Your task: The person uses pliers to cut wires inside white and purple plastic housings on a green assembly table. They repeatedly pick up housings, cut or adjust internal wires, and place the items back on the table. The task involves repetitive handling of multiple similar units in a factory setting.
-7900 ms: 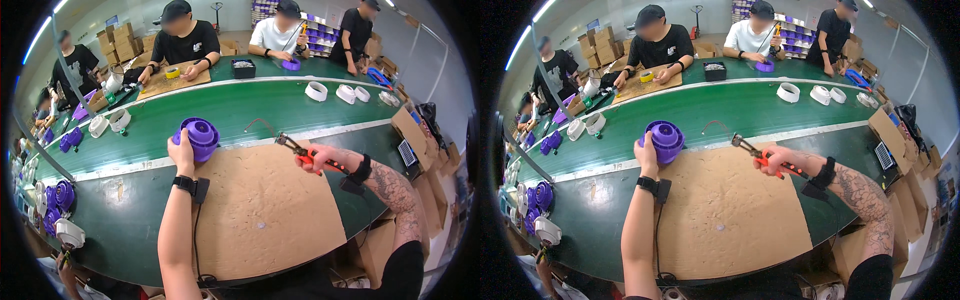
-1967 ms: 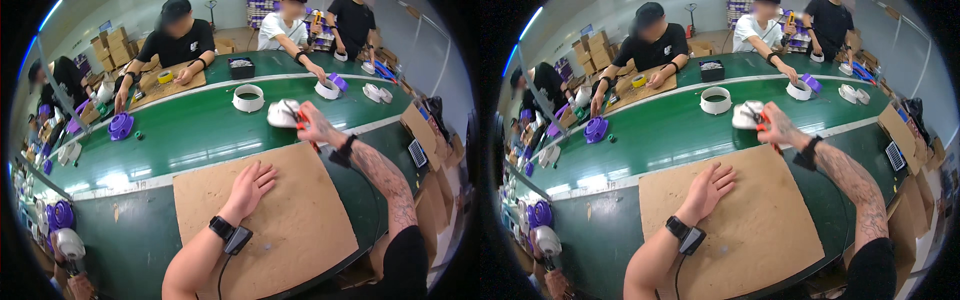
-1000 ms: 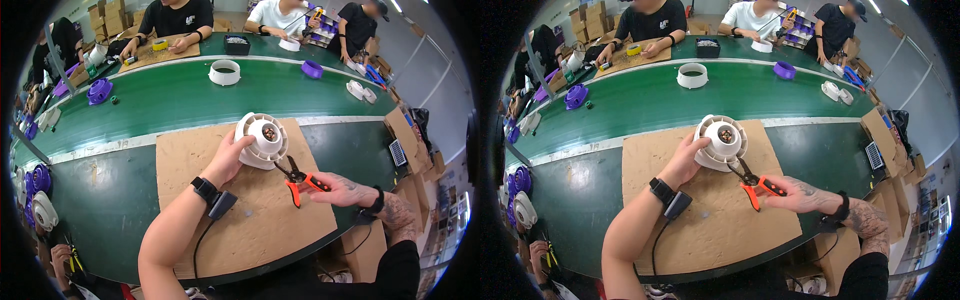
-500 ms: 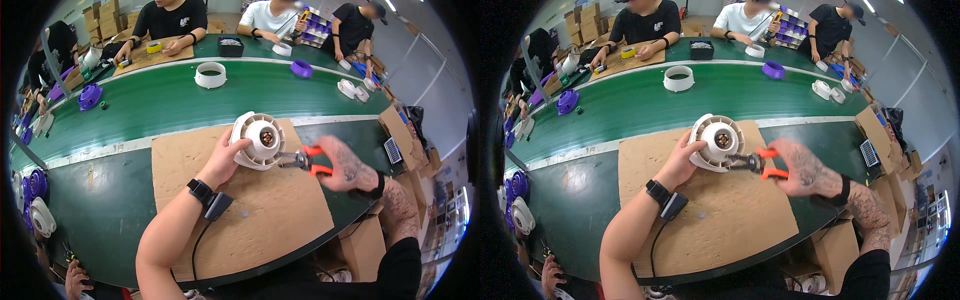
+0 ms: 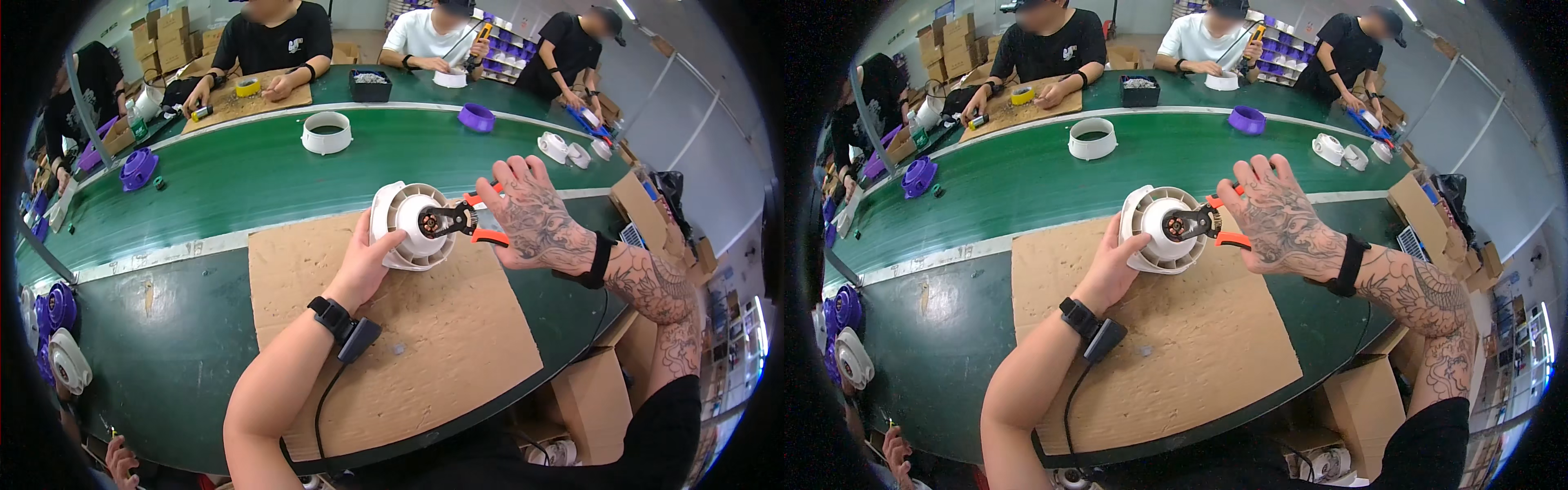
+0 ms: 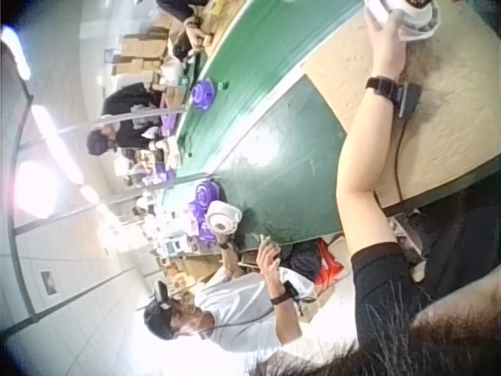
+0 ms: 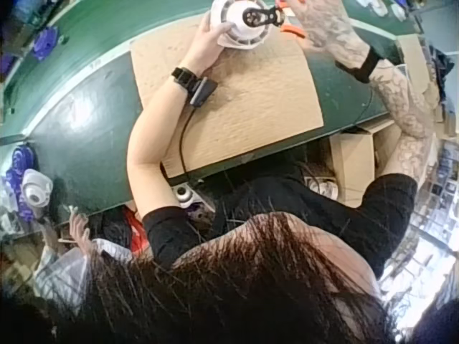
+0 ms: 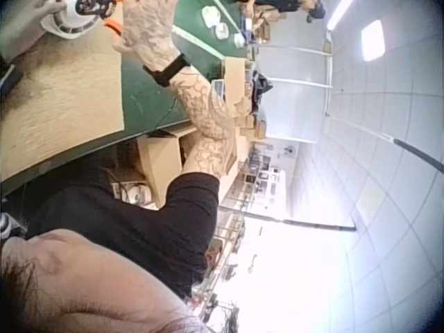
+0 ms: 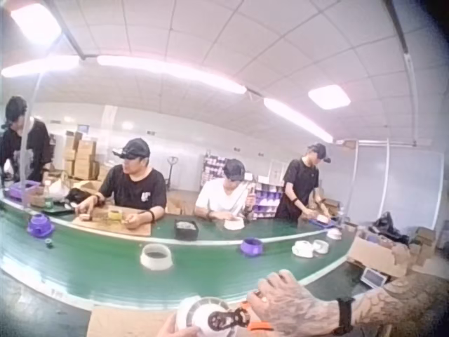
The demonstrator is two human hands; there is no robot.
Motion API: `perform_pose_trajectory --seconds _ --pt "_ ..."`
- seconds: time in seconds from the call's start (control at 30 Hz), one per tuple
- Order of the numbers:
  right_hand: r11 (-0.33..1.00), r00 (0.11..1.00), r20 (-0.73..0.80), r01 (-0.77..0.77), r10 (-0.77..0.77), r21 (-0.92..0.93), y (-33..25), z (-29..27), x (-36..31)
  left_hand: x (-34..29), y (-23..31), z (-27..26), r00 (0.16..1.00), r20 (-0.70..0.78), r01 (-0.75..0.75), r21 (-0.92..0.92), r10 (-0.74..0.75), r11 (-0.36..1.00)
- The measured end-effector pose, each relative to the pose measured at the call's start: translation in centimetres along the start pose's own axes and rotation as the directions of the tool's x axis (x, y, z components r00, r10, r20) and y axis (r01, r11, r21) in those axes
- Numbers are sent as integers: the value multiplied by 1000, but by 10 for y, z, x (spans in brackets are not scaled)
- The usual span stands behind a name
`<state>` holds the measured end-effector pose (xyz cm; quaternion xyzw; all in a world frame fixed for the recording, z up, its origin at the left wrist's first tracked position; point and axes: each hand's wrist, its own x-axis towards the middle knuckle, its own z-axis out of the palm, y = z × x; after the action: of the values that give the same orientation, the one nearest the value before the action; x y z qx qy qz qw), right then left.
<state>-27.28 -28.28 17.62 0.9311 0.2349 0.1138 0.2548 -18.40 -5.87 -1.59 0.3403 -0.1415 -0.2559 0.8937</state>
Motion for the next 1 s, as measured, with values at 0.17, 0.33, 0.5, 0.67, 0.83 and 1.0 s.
perform_pose_trajectory --seconds 0.17,0.33,0.5,0.67,0.83,1.0 --pt "992 999 47 -9 15 -127 -9 -10 8 0 -4 3 997 6 -82 23 82 996" --pt "995 985 172 5 13 -104 -12 -17 13 -1 -9 3 985 -14 -171 122 174 978" --pt "915 874 471 -282 121 288 2 6 17 -7 -5 17 941 -35 -311 308 337 899" --pt "76 600 737 -758 -311 648 36 58 -13 0 3 8 828 -40 -425 605 559 673" --pt "643 853 519 -423 47 638 29 43 -60 15 31 -30 743 -344 -423 424 574 801" --pt "-429 770 572 -635 -283 642 12 78 -55 12 56 -38 652 -546 185 787 525 589"
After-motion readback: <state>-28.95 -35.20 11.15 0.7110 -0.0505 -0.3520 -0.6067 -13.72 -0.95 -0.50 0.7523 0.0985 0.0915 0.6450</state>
